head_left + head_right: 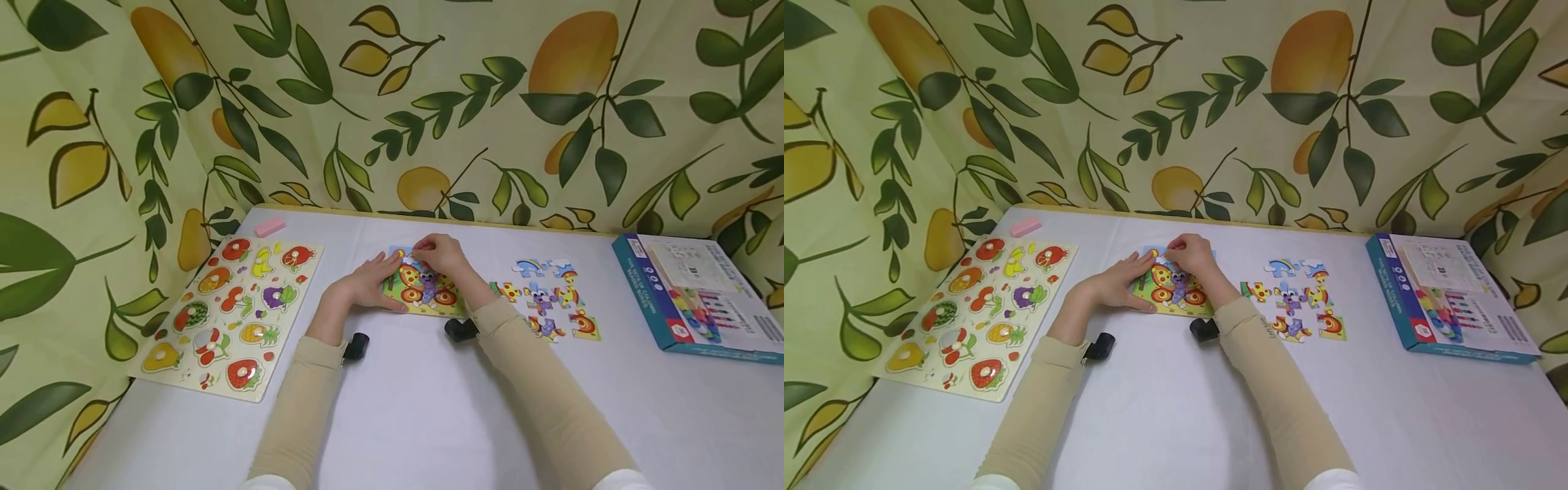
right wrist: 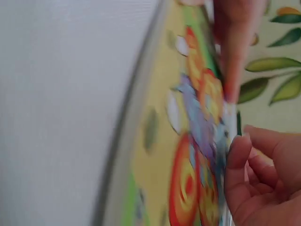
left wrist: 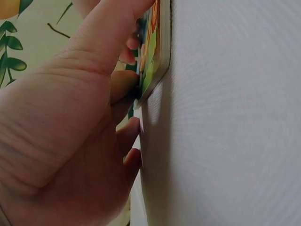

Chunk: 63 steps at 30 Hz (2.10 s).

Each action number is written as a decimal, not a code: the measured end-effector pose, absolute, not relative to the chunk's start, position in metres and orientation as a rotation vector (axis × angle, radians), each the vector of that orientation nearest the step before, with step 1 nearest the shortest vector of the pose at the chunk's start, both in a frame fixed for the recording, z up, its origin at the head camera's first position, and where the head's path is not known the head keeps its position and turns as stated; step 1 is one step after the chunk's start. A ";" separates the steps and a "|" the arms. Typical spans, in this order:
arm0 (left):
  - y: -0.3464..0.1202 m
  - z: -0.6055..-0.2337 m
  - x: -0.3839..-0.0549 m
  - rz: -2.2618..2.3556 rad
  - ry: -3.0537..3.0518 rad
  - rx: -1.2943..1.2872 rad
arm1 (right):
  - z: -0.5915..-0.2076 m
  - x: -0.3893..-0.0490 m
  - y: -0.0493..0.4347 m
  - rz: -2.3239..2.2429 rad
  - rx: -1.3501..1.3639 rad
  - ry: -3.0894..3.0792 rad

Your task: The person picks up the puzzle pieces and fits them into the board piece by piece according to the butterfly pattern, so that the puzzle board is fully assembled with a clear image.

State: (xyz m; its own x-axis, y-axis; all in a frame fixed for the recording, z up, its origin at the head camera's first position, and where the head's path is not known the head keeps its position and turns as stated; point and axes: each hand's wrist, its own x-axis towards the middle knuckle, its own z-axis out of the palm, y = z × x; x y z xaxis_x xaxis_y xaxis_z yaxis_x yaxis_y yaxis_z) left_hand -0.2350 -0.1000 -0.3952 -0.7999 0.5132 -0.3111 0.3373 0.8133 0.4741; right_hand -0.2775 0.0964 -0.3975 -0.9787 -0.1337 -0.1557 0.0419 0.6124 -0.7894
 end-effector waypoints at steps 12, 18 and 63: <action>-0.100 -0.397 -0.234 0.598 2.565 0.622 | -0.364 -0.267 0.205 -1.455 -0.021 2.682; -0.100 -0.398 -0.234 0.603 2.568 0.612 | -0.361 -0.254 0.263 -1.060 -0.120 2.805; -0.099 -0.396 -0.233 0.618 2.569 0.619 | -0.377 -0.261 0.240 -1.266 -0.259 2.519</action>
State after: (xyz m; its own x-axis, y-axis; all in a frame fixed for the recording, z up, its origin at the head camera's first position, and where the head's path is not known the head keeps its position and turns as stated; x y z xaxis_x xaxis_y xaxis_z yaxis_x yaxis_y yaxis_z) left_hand -0.2330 -0.0992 -0.3962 -0.8103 0.5069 -0.2939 0.3179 0.8017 0.5062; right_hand -0.2614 0.2405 -0.3767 -0.9360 -0.2952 -0.1919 -0.0222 0.5935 -0.8045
